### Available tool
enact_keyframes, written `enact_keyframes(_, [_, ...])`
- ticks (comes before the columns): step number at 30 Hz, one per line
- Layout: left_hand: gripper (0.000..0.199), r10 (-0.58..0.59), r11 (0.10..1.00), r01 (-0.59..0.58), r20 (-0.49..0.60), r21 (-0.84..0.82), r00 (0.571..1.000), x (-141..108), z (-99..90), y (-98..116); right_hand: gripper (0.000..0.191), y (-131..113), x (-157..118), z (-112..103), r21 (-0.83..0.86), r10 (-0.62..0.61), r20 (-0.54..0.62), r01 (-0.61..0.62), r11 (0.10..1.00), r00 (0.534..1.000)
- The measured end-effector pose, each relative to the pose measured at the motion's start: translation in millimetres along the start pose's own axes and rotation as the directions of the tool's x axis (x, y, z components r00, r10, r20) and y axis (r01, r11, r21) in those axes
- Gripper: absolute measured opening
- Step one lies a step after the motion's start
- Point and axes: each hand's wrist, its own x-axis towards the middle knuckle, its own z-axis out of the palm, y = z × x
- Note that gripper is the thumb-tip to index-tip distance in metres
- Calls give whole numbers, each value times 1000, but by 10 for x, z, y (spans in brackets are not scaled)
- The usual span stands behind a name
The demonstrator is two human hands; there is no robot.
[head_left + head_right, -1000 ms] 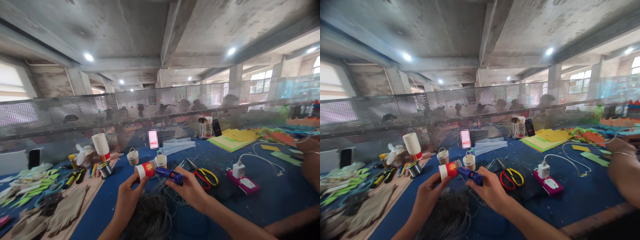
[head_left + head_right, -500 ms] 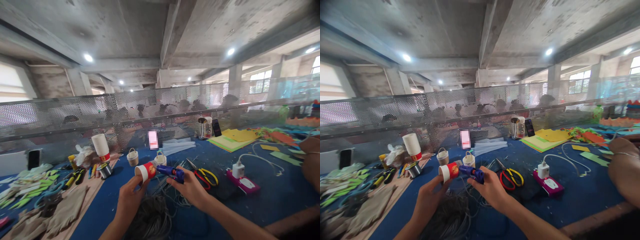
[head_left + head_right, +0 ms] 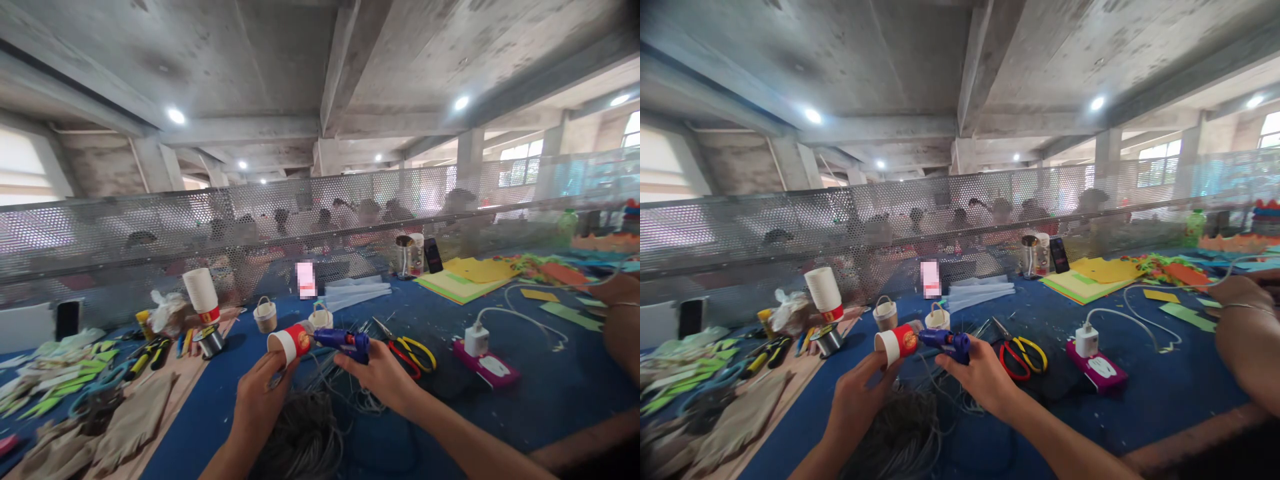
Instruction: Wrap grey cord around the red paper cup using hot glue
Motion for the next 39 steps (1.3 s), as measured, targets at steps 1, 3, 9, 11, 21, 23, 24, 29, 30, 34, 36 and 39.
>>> enact_keyframes(1, [22, -5, 1000, 5, 0, 6, 1000, 0, 0, 0, 35, 1, -1, 1, 3, 2, 2, -2, 1000, 1000])
enact_keyframes(3, [22, -14, 1000, 14, 2, 16, 1000, 1, 1, -3, 35, 7, -2, 4, 5, 0, 2, 0, 1000, 1000])
enact_keyframes(9, [26, -47, 999, 46, 23, 28, 999, -2, 14, -37, 32, 14, 1, 5, -15, -24, -30, 23, 1000, 999])
enact_keyframes(11, [26, -67, 998, 66, 31, 23, 997, -10, 18, -51, 31, 12, 0, 3, -9, -20, -32, 20, 1000, 999])
enact_keyframes(21, [32, -163, 984, 165, 28, -65, 986, -19, 27, -78, 33, 28, -3, 11, 14, -21, -21, 22, 1000, 1000])
enact_keyframes(23, [32, -172, 981, 175, 33, -81, 984, -12, 16, -61, 32, 25, -4, 11, 19, -16, -20, 16, 1000, 1000])
enact_keyframes(24, [32, -179, 979, 182, 33, -90, 983, -8, 8, -51, 32, 19, -5, 11, 18, -15, -19, 15, 1000, 1000])
enact_keyframes(29, [30, -233, 955, 234, 29, -181, 972, 26, -38, 6, 27, -20, -9, 12, -3, -31, -18, 31, 1000, 999])
enact_keyframes(30, [30, -245, 945, 247, 32, -216, 969, 34, -45, 16, 27, -22, -8, 14, -5, -36, -18, 36, 999, 999])
enact_keyframes(34, [33, -309, 886, 316, 77, -339, 948, 62, -62, 48, 27, 5, 0, 24, -6, -47, -20, 47, 999, 999])
enact_keyframes(36, [34, -328, 862, 339, 96, -376, 940, 71, -69, 63, 28, 29, 2, 29, -11, -45, -15, 45, 999, 999])
enact_keyframes(39, [36, -351, 843, 367, 113, -393, 929, 84, -84, 86, 28, 52, 1, 40, -7, -38, -9, 38, 999, 999])
